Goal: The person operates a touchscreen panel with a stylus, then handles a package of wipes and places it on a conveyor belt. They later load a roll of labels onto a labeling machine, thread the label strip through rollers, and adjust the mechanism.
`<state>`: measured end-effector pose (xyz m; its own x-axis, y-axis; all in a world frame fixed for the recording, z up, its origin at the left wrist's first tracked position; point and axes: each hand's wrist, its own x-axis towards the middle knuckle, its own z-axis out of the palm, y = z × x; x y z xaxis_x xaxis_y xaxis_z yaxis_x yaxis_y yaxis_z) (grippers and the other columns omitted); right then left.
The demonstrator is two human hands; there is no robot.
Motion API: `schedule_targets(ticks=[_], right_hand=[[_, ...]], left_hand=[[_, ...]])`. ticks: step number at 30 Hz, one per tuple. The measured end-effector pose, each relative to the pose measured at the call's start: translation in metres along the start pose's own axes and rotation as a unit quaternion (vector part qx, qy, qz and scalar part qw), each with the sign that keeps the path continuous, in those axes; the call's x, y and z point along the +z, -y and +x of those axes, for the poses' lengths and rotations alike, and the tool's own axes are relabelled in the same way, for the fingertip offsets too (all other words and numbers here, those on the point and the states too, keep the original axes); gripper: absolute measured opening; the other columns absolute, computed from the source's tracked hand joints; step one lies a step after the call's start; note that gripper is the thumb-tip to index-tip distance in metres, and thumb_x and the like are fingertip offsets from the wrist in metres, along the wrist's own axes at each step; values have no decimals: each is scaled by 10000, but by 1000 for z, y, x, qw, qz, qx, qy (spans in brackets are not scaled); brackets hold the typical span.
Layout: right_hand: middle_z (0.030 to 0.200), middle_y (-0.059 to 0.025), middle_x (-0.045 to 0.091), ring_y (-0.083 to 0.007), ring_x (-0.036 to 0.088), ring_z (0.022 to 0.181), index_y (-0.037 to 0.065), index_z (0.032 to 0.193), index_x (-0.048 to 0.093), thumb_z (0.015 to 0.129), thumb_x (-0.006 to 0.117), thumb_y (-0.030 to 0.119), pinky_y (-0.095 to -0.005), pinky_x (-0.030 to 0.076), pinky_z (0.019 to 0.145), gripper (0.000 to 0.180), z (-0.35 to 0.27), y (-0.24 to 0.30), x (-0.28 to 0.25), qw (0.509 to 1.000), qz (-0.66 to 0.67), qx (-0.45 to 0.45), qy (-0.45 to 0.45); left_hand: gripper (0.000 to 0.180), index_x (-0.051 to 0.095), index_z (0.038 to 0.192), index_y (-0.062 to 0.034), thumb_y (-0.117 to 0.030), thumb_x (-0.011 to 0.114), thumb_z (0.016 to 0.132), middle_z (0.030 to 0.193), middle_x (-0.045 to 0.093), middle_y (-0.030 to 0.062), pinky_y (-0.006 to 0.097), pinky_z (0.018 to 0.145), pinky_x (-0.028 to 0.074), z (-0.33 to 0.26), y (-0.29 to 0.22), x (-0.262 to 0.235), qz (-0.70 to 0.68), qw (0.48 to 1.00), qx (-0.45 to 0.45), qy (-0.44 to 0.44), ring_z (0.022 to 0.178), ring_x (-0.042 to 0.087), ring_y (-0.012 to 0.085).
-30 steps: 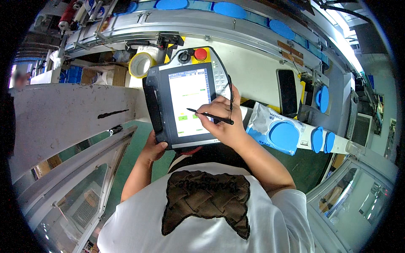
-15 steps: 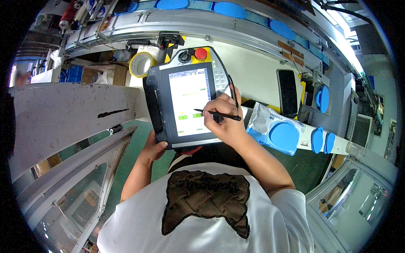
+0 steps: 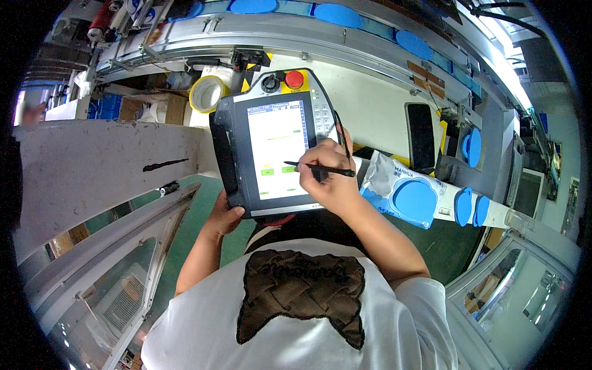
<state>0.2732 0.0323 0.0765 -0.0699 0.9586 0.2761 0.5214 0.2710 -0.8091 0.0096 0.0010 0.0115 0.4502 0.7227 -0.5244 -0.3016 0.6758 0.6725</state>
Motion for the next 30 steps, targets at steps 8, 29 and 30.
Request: schedule_targets(ticks=[8, 29, 30], right_hand=[[646, -35, 567, -205, 556, 647, 74, 686, 528, 685, 602, 28, -399, 384, 908, 88, -2, -2, 2, 998, 9, 8, -60], [1061, -217, 589, -279, 602, 938, -3, 1296, 354, 875, 349, 645, -397, 471, 891, 773, -2, -23, -103, 620, 671, 404, -39], [1082, -204, 589, -252, 605, 908, -42, 1220, 428, 886, 348, 631, -378, 477, 865, 756, -8, -21, -114, 632, 666, 395, -24]], left_hand=[[773, 355, 1314, -33, -159, 766, 671, 1230, 495, 62, 340, 988, 375, 0, 2, -3, -5, 1000, -8, 2, 1138, 485, 183], [757, 352, 1313, -37, -193, 746, 685, 1190, 520, 93, 374, 908, 449, 1, -4, -3, -24, 999, 13, -21, 1081, 540, 249], [746, 358, 1309, -39, -198, 741, 689, 1182, 525, 97, 376, 891, 462, -2, -3, -1, -27, 999, 11, -34, 1073, 546, 251]])
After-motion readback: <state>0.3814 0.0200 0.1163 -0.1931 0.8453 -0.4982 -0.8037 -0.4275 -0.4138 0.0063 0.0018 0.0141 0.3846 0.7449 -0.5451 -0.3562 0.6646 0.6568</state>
